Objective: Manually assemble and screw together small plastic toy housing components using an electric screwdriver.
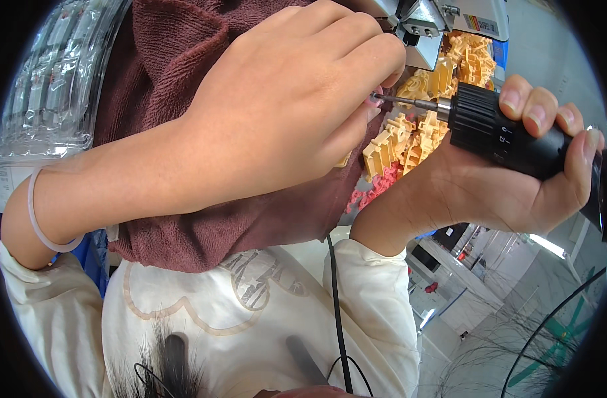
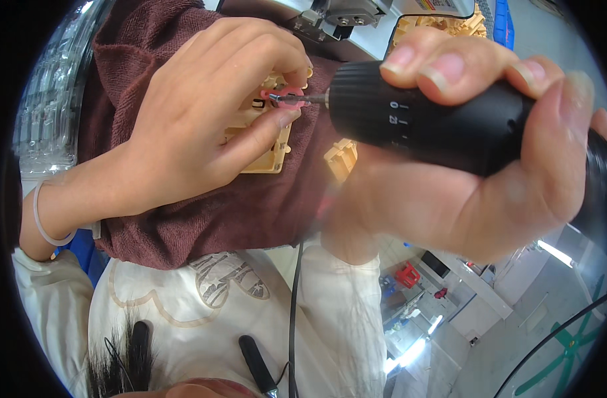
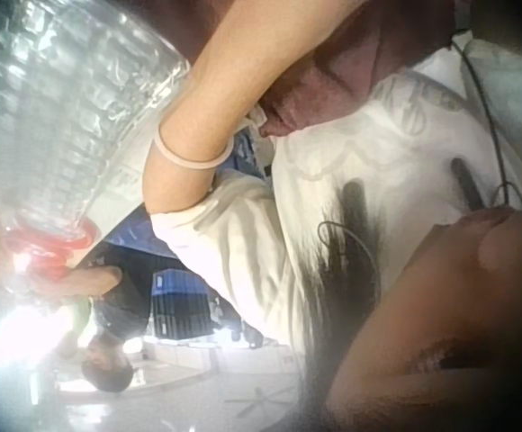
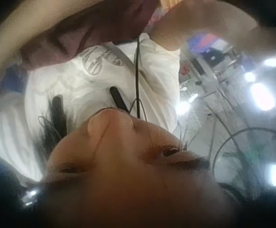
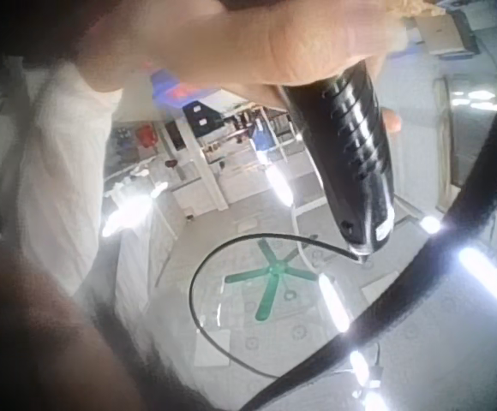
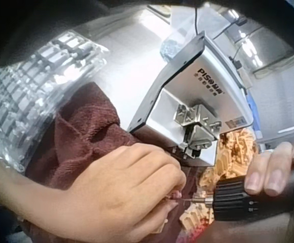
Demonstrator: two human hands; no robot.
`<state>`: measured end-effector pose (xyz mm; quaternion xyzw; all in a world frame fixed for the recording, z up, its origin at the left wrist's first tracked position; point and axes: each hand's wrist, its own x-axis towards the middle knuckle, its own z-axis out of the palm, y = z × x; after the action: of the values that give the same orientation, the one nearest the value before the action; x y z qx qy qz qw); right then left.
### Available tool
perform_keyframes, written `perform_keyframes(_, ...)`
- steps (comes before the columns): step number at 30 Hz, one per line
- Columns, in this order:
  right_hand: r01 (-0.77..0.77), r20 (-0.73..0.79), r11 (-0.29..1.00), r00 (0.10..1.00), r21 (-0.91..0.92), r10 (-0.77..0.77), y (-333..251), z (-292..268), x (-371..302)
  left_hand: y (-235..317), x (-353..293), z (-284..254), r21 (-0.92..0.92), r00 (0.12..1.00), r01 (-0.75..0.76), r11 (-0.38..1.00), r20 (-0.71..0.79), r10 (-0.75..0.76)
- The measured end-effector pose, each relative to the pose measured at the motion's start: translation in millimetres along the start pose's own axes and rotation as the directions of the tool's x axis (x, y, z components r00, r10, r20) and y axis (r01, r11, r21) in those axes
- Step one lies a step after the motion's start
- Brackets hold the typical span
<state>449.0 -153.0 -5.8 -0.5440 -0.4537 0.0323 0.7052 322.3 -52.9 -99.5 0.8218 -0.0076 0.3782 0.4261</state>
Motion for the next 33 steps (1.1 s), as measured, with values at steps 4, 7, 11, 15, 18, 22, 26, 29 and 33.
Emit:
perform_keyframes(4,0.002,0.030,1.000,1.000,-0.023,-0.001,5,3,-6,2,1,-3,0.071,0.998,-0.005,0.997,0.055,0.001)
perform_keyframes(7,-0.069,0.003,0.997,0.998,-0.027,0.069,6,18,-13,3,1,-3,0.072,0.999,-0.010,0.997,0.049,0.006)
perform_keyframes(11,-0.140,0.014,0.990,0.990,0.022,0.140,6,20,-11,3,0,-2,0.078,0.999,-0.009,0.997,0.041,0.006)
perform_keyframes(15,-0.133,0.035,0.985,0.991,0.110,0.130,0,23,-9,2,-1,-1,0.098,0.999,0.008,0.995,0.053,-0.014)
perform_keyframes(18,-0.067,0.066,0.990,0.996,0.126,0.059,6,16,-9,-2,-4,2,0.055,1.000,0.006,0.998,-0.010,-0.005)
perform_keyframes(22,0.019,0.151,0.998,0.988,0.052,-0.026,10,15,-8,-2,-6,-2,0.044,0.999,0.033,0.998,0.017,-0.034)
perform_keyframes(26,0.066,0.180,0.994,0.980,0.085,-0.081,16,20,-8,-3,-7,-5,0.043,0.998,0.049,0.998,0.042,-0.050)
perform_keyframes(29,0.021,0.225,1.000,0.974,0.020,-0.025,10,12,-10,-3,-8,-7,0.042,0.996,0.060,0.997,0.064,-0.062)
perform_keyframes(33,0.000,0.112,0.994,0.994,0.106,-0.012,9,16,-23,0,-8,-11,0.030,0.993,0.075,0.997,0.085,-0.077)
